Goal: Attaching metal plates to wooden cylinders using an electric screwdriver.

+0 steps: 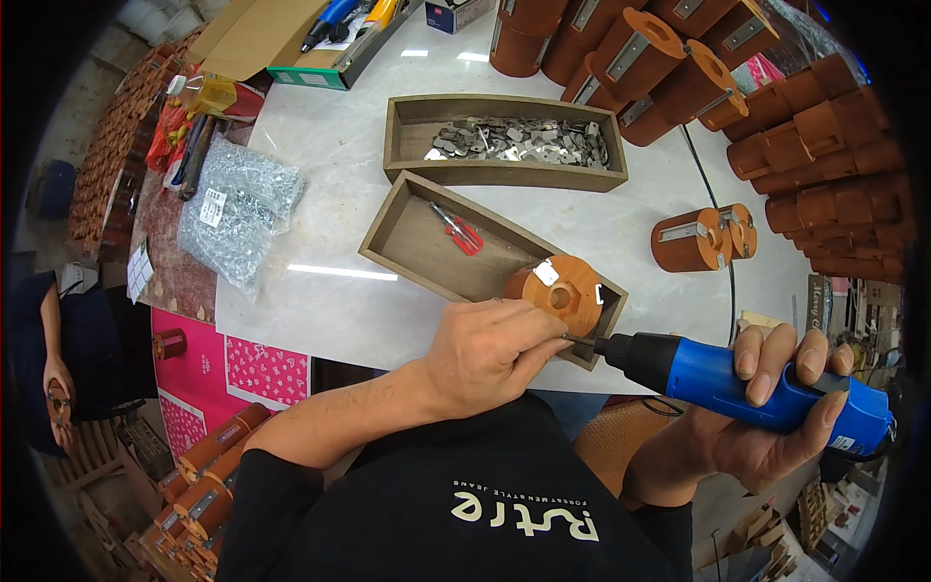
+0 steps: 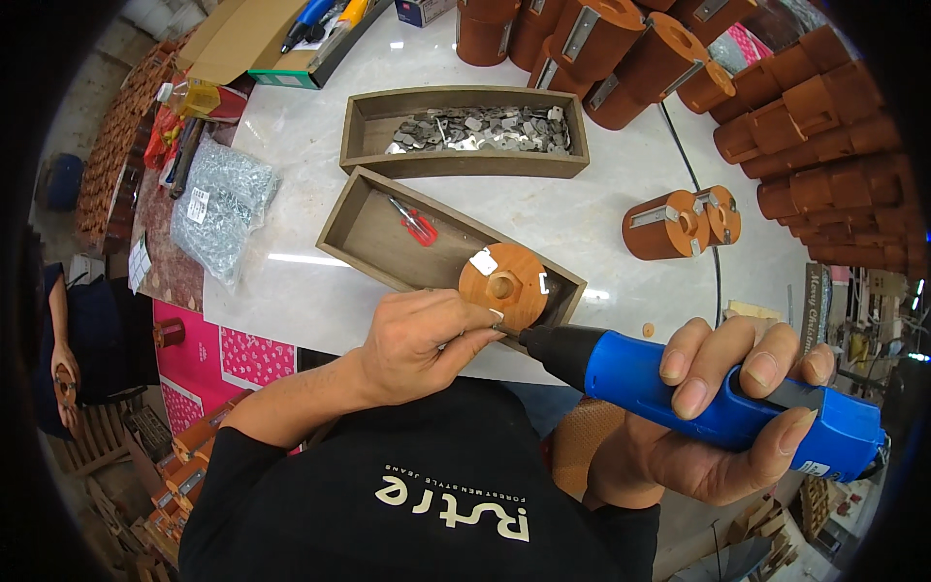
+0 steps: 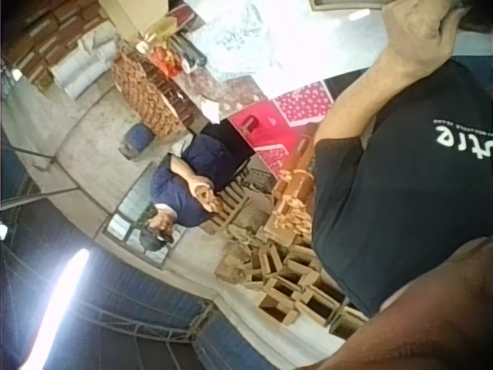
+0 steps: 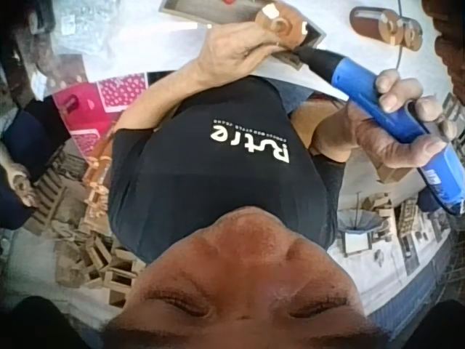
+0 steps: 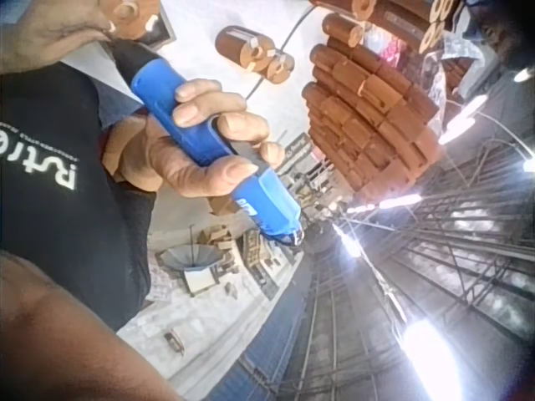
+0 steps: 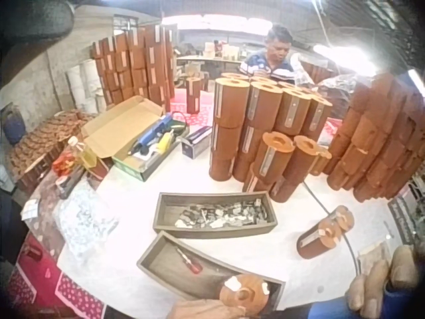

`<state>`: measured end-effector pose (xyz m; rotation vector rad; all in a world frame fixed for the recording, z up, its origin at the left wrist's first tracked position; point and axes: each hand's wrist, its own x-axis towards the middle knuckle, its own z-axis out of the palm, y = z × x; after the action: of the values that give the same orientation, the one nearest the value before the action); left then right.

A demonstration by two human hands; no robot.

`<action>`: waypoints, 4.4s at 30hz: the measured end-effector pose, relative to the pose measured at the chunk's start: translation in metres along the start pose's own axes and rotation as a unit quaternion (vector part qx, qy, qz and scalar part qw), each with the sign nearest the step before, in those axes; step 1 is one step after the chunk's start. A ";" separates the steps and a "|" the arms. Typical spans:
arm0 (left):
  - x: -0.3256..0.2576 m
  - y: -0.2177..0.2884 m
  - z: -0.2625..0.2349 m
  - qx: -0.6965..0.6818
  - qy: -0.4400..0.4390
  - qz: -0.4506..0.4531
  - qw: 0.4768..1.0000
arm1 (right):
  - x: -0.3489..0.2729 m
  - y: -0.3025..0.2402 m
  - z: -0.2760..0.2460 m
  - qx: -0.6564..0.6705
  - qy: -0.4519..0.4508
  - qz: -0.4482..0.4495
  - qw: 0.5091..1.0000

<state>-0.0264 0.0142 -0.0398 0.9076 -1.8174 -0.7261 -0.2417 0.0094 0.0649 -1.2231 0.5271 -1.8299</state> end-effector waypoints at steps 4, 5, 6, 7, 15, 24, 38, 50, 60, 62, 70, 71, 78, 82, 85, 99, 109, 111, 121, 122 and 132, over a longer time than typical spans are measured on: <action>-0.001 0.002 -0.001 0.021 -0.006 0.014 1.000 | -0.001 0.000 0.005 -0.024 -0.024 -0.003 0.999; -0.001 0.002 -0.001 0.021 -0.005 0.015 1.000 | 0.000 -0.001 0.009 -0.028 -0.026 -0.006 0.999; 0.000 0.000 -0.001 0.023 -0.009 0.013 1.000 | 0.000 -0.001 0.015 -0.033 -0.028 -0.009 0.999; 0.002 -0.001 -0.001 0.025 -0.012 0.011 1.000 | 0.000 -0.001 0.019 -0.038 -0.029 -0.012 0.999; -0.002 -0.003 -0.006 0.017 -0.039 -0.059 0.997 | -0.001 0.000 0.017 -0.064 -0.037 -0.023 0.997; -0.005 -0.009 -0.003 -0.009 -0.050 -0.072 0.996 | -0.001 0.003 0.023 -0.074 -0.056 -0.026 0.995; -0.005 -0.012 -0.003 -0.023 -0.053 -0.059 0.997 | 0.004 0.005 0.037 -0.108 -0.091 0.003 0.990; -0.007 -0.010 -0.003 -0.083 -0.043 -0.123 0.988 | 0.013 0.010 0.062 -0.181 -0.151 0.031 0.971; -0.010 -0.019 -0.002 -0.054 -0.063 -0.072 0.994 | 0.012 0.012 0.063 -0.175 -0.146 0.033 0.973; -0.012 -0.021 -0.001 -0.063 -0.055 -0.085 0.993 | 0.012 0.014 0.064 -0.172 -0.149 0.035 0.973; -0.009 -0.019 -0.003 -0.060 -0.073 -0.098 0.991 | 0.012 0.015 0.066 -0.178 -0.151 0.044 0.971; -0.009 -0.018 -0.003 -0.061 -0.072 -0.101 0.990 | 0.012 0.015 0.066 -0.179 -0.152 0.047 0.971; -0.010 -0.019 -0.003 -0.062 -0.069 -0.107 0.990 | 0.012 0.019 0.066 -0.174 -0.156 0.052 0.971; -0.010 -0.018 -0.006 -0.067 -0.083 -0.116 0.988 | 0.011 0.021 0.066 -0.173 -0.157 0.055 0.971; -0.010 -0.018 -0.005 -0.068 -0.077 -0.113 0.988 | 0.011 0.022 0.065 -0.172 -0.158 0.058 0.971; -0.009 -0.016 -0.004 -0.047 -0.079 -0.106 0.990 | 0.011 0.023 0.066 -0.172 -0.170 0.073 0.968; -0.010 -0.010 0.000 -0.018 -0.082 -0.080 0.993 | 0.029 0.020 0.056 -0.106 -0.316 0.108 0.937; -0.009 -0.010 0.002 -0.005 -0.080 -0.071 0.994 | 0.044 0.017 0.048 -0.062 -0.368 0.114 0.921; 0.006 -0.012 -0.015 0.035 -0.139 -0.027 0.989 | 0.039 0.006 0.000 -0.307 -0.083 0.268 0.910; 0.008 -0.013 -0.020 0.058 -0.159 -0.026 0.985 | 0.033 0.017 -0.008 -0.322 -0.094 0.319 0.886; 0.028 0.011 -0.012 0.172 -0.269 0.034 0.947 | -0.019 0.037 -0.044 -0.352 -0.154 0.403 0.831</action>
<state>-0.0257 -0.0041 -0.0130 0.9179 -2.5076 -0.6646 -0.2624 0.0005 0.0091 -1.4067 1.3603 -0.6927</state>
